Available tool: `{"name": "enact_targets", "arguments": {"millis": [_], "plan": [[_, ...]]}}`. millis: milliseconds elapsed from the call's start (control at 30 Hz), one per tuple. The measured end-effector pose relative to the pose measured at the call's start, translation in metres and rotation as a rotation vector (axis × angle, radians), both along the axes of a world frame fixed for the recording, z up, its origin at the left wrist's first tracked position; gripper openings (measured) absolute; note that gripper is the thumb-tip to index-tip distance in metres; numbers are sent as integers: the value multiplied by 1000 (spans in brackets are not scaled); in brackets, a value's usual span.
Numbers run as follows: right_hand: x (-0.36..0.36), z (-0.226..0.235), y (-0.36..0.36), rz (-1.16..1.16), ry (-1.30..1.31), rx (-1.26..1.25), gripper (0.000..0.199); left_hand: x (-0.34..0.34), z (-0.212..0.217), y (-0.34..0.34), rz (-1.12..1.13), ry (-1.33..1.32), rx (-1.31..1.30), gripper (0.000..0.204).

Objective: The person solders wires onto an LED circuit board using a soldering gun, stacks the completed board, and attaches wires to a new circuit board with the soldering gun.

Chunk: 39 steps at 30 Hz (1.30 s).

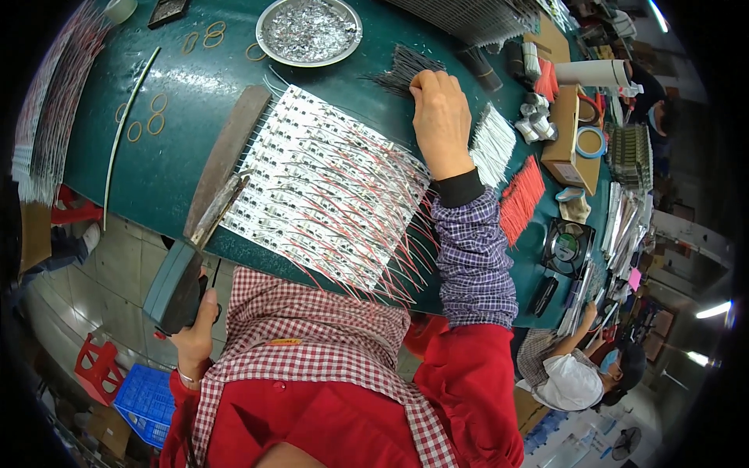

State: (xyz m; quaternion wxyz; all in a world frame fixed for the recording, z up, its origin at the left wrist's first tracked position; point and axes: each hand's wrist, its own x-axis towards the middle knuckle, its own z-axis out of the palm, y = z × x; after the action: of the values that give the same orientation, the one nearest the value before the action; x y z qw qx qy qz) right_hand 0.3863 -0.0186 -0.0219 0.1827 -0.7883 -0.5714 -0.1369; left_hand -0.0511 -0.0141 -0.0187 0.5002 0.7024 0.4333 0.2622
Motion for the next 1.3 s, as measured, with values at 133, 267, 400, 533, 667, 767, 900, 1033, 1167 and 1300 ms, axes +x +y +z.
{"name": "enact_targets", "arguments": {"millis": [133, 267, 400, 533, 667, 767, 900, 1033, 1167, 1300], "plan": [[-3, 3, 1, 28, 21, 2, 7, 1, 1, -1, 5, 5, -18, 37], [2, -6, 1, 22, -6, 30, 7, 0, 0, -1, 24, -9, -1, 37], [3, -9, 2, -1, -47, 0, 8, -6, -5, -2, -30, 61, 120, 37], [6, -13, 5, 0, -92, -5, 8, 9, 11, -1, 48, 78, 112, 26], [12, -9, 2, -1, -93, 27, 6, 12, 10, 3, 133, 1, 18, 19], [7, 1, 0, 10, -71, 39, 6, 9, 3, 4, 69, 8, 130, 21], [-27, 25, -1, 89, 104, 144, 9, 14, 7, 6, 120, -22, 87, 18], [-115, 44, -8, 324, 430, 123, 20, 11, 13, 1, 114, 4, 23, 17], [-160, 28, -16, 380, 545, 69, 18, 7, 21, 0, 77, 57, -14, 17], [-164, 16, -21, 378, 532, 24, 18, 5, 23, 0, 142, -13, -79, 17]]}}
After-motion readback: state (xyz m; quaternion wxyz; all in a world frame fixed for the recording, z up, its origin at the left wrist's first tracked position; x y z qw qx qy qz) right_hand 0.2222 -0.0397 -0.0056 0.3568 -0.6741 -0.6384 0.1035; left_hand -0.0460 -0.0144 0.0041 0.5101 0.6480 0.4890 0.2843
